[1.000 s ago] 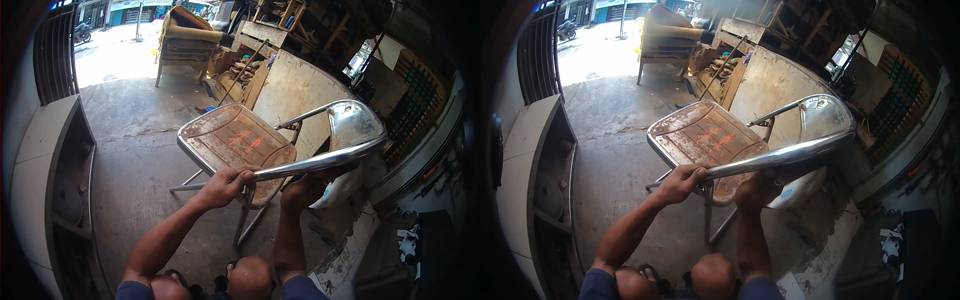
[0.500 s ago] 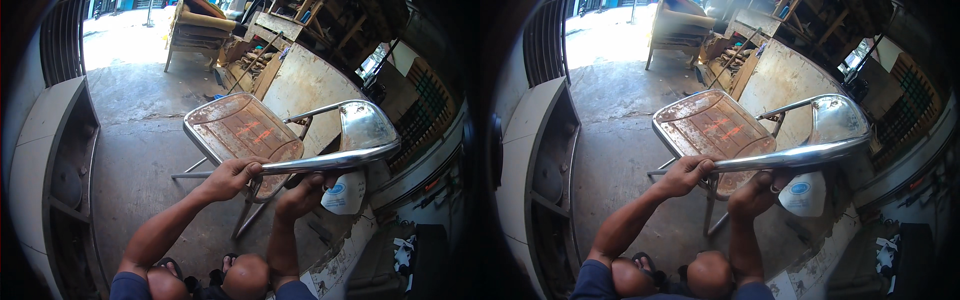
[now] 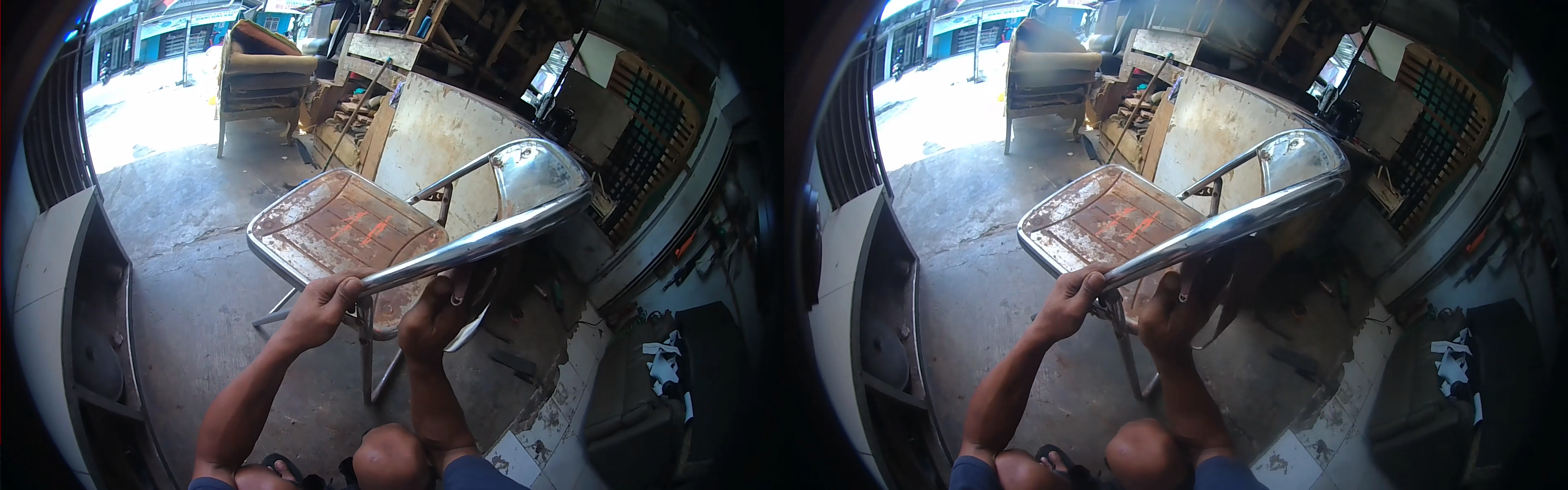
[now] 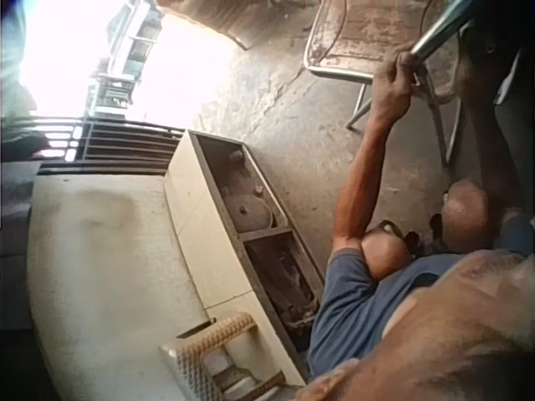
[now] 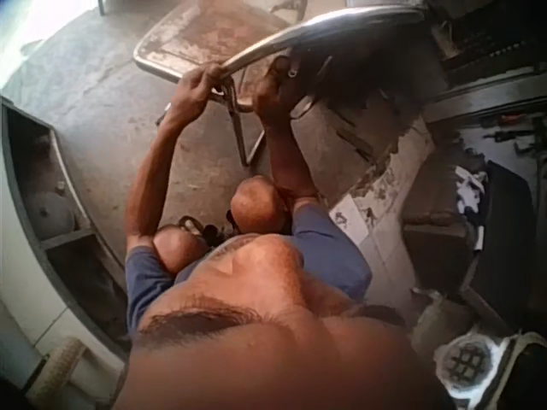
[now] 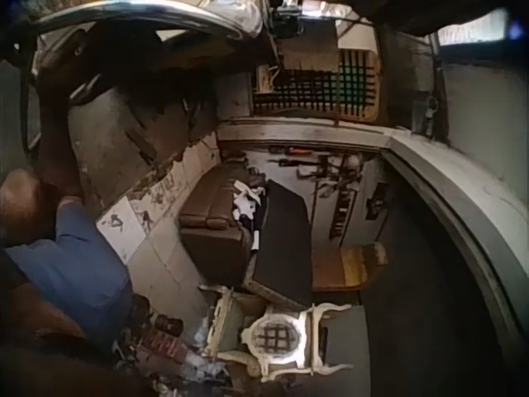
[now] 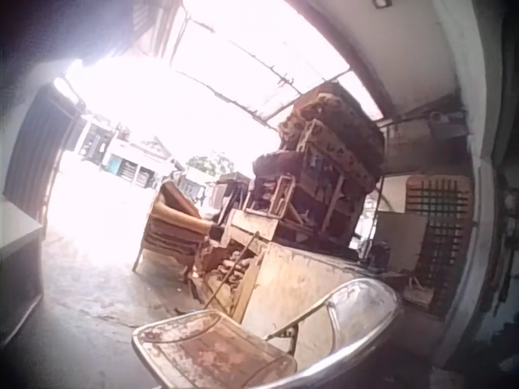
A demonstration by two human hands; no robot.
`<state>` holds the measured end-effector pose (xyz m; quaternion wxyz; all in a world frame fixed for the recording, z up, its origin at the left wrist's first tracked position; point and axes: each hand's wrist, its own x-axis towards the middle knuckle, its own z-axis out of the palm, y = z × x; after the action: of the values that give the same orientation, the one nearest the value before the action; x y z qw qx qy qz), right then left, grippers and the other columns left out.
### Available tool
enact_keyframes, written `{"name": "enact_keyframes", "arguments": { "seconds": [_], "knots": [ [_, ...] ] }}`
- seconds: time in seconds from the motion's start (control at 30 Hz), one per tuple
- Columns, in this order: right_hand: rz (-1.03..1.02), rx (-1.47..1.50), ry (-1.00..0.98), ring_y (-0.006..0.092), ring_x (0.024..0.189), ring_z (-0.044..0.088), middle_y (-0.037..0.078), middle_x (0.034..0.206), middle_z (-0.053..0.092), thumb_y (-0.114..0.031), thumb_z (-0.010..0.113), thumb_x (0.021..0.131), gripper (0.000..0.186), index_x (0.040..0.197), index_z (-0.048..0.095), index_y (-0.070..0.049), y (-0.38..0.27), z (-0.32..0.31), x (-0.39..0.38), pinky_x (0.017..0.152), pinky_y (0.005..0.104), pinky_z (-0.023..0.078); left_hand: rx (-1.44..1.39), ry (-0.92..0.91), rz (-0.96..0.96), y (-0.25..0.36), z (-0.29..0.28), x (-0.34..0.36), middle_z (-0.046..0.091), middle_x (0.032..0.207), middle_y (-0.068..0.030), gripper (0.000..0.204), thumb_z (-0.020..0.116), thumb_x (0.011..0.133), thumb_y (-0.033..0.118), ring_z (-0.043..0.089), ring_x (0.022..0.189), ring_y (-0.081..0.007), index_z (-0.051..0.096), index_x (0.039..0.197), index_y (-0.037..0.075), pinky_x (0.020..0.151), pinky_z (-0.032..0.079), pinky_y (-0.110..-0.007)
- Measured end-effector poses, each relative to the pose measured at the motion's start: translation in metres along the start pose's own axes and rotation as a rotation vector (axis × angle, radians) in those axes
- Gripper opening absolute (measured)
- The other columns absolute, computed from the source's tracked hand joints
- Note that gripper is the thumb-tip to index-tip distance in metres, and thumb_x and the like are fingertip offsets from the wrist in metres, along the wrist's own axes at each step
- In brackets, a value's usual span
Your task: The person sands the metal frame of a folding chair using sandpaper, then retrieves a seat cushion from a pile of furniture and places it onto the frame before connecting a pneumatic nail gun to an air compressor.
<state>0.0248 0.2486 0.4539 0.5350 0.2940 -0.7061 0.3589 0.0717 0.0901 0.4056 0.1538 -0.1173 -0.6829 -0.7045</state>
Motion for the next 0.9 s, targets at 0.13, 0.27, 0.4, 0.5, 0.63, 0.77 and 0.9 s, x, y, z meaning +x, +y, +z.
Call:
{"name": "enact_keyframes", "arguments": {
  "seconds": [0.13, 0.27, 0.4, 0.5, 0.63, 0.77, 0.9],
  "knots": [
    [0.359, 0.283, 0.04, 0.0432, 0.14, 0.027, 0.028, 0.15, 0.029, -0.029, 0.037, 0.103, 0.05, 0.141, 0.041, 0.003, 0.012, 0.003, 0.002, 0.114, 0.0489, 0.019, -0.01, -0.006, -0.025, 0.0, 0.002, 0.001, 0.064, 0.087, -0.0021, 0.048, 0.049, 0.101, 0.041, 0.054, 0.08, -0.0087, 0.061, 0.123, -0.001, 0.073, 0.046, -0.025],
    [0.108, 0.046, 0.011, 0.0336, 0.124, 0.044, 0.026, 0.134, 0.045, -0.033, 0.036, 0.104, 0.046, 0.129, 0.047, 0.005, 0.015, 0.003, 0.005, 0.105, 0.0405, 0.032, 0.047, 0.039, 0.048, 0.0, -0.001, -0.002, 0.063, 0.084, -0.0019, 0.047, 0.047, 0.102, 0.04, 0.054, 0.078, -0.0096, 0.061, 0.122, -0.001, 0.071, 0.045, -0.026],
    [0.145, 0.168, 0.02, 0.0348, 0.139, 0.034, 0.025, 0.149, 0.034, -0.032, 0.034, 0.105, 0.052, 0.143, 0.038, 0.002, 0.008, 0.01, -0.009, 0.113, 0.0405, 0.024, 0.048, 0.004, 0.011, -0.005, -0.004, 0.002, 0.066, 0.091, -0.0034, 0.053, 0.047, 0.101, 0.043, 0.057, 0.08, -0.0085, 0.06, 0.123, -0.003, 0.07, 0.047, -0.024],
    [0.259, 0.096, -0.035, 0.0354, 0.134, 0.038, 0.024, 0.143, 0.04, -0.032, 0.03, 0.105, 0.05, 0.138, 0.042, 0.004, 0.016, 0.01, -0.005, 0.111, 0.0405, 0.027, 0.026, 0.029, -0.014, -0.002, -0.001, -0.001, 0.063, 0.086, -0.0029, 0.047, 0.047, 0.102, 0.039, 0.055, 0.08, -0.0103, 0.061, 0.12, -0.002, 0.073, 0.046, -0.027],
    [0.187, 0.235, 0.068, 0.0358, 0.136, 0.032, 0.024, 0.143, 0.039, -0.037, 0.028, 0.105, 0.053, 0.138, 0.04, 0.003, 0.01, 0.022, -0.005, 0.112, 0.0434, 0.02, 0.004, 0.044, -0.014, 0.001, -0.003, 0.002, 0.063, 0.088, -0.0036, 0.047, 0.047, 0.102, 0.039, 0.056, 0.083, -0.0107, 0.061, 0.121, -0.002, 0.075, 0.046, -0.027],
    [0.498, 0.427, -0.061, 0.0397, 0.142, 0.023, 0.029, 0.147, 0.032, -0.04, 0.029, 0.103, 0.058, 0.142, 0.038, 0.003, 0.016, 0.009, 0.002, 0.117, 0.0494, 0.011, 0.048, 0.055, 0.064, -0.002, 0.008, 0.002, 0.063, 0.088, -0.0037, 0.049, 0.047, 0.102, 0.041, 0.056, 0.084, -0.0106, 0.06, 0.121, -0.003, 0.076, 0.046, -0.027],
    [0.055, 0.05, 0.144, 0.0387, 0.118, 0.056, 0.029, 0.123, 0.057, -0.038, 0.034, 0.103, 0.052, 0.122, 0.055, 0.006, 0.0, 0.014, 0.003, 0.1, 0.0424, 0.042, -0.027, 0.015, -0.03, -0.002, -0.005, 0.001, 0.063, 0.087, -0.0033, 0.05, 0.046, 0.102, 0.041, 0.056, 0.083, -0.0103, 0.06, 0.119, -0.004, 0.076, 0.046, -0.027]
  ]
}}
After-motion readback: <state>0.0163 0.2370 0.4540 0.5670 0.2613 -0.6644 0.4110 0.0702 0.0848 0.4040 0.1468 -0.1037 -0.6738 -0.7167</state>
